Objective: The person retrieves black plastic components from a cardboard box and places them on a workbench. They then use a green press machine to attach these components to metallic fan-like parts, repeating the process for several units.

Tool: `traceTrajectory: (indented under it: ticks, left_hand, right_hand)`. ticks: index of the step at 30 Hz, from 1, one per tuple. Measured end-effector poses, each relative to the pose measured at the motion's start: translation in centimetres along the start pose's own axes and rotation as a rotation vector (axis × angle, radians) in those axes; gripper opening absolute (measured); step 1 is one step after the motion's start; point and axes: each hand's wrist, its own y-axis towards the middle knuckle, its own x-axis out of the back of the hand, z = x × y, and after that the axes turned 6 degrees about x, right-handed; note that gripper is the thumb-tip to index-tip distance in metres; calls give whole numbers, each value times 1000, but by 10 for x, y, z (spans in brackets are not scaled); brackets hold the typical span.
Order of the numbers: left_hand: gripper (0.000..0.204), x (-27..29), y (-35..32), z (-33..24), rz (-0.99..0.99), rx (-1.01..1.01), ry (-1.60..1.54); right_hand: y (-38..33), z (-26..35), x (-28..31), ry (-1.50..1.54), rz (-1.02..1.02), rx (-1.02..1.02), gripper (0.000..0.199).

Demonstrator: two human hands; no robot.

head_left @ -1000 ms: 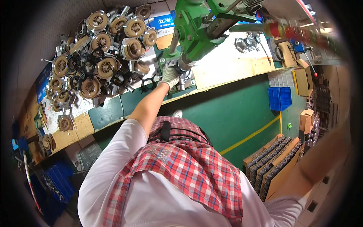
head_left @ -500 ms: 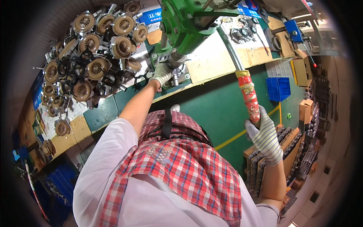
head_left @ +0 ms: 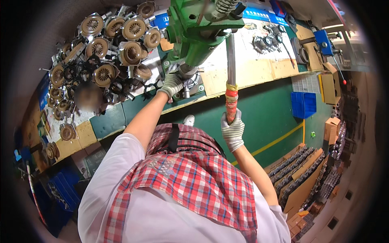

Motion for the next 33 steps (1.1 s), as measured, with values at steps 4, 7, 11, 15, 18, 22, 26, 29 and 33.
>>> traceTrajectory:
  ticks: [4,7,11,15,18,22,26,29,33]
  left_hand:
    - [38,19,-1,-2,-2,-259,750]
    - [53,-22,-12,-9,58,-55,402]
    - [46,8,4,-11,-89,-344,831]
    - [64,-10,-5,-28,-403,-584,1701]
    - [39,-31,-32,-61,-305,-154,1757]
    - [36,-72,-103,-90,-248,-180,1965]
    - [69,40,-157,-46,-199,-299,1609]
    - [64,108,-188,-24,-378,-221,1128]
    - [70,118,-211,-28,-437,-276,1449]
  right_hand:
    - [0,22,30,-58,159,-46,37]
    - [-2,71,105,-237,354,-251,44]
    - [33,174,204,-765,404,72,58]
    - [105,260,229,-1325,44,465,47]
    - [208,264,242,-1330,-212,790,40]
    - [283,202,220,-1166,-145,682,33]
    - [289,152,186,-980,-160,651,26]
    - [262,113,155,-653,-222,714,21]
    - [176,74,97,-164,-205,680,15]
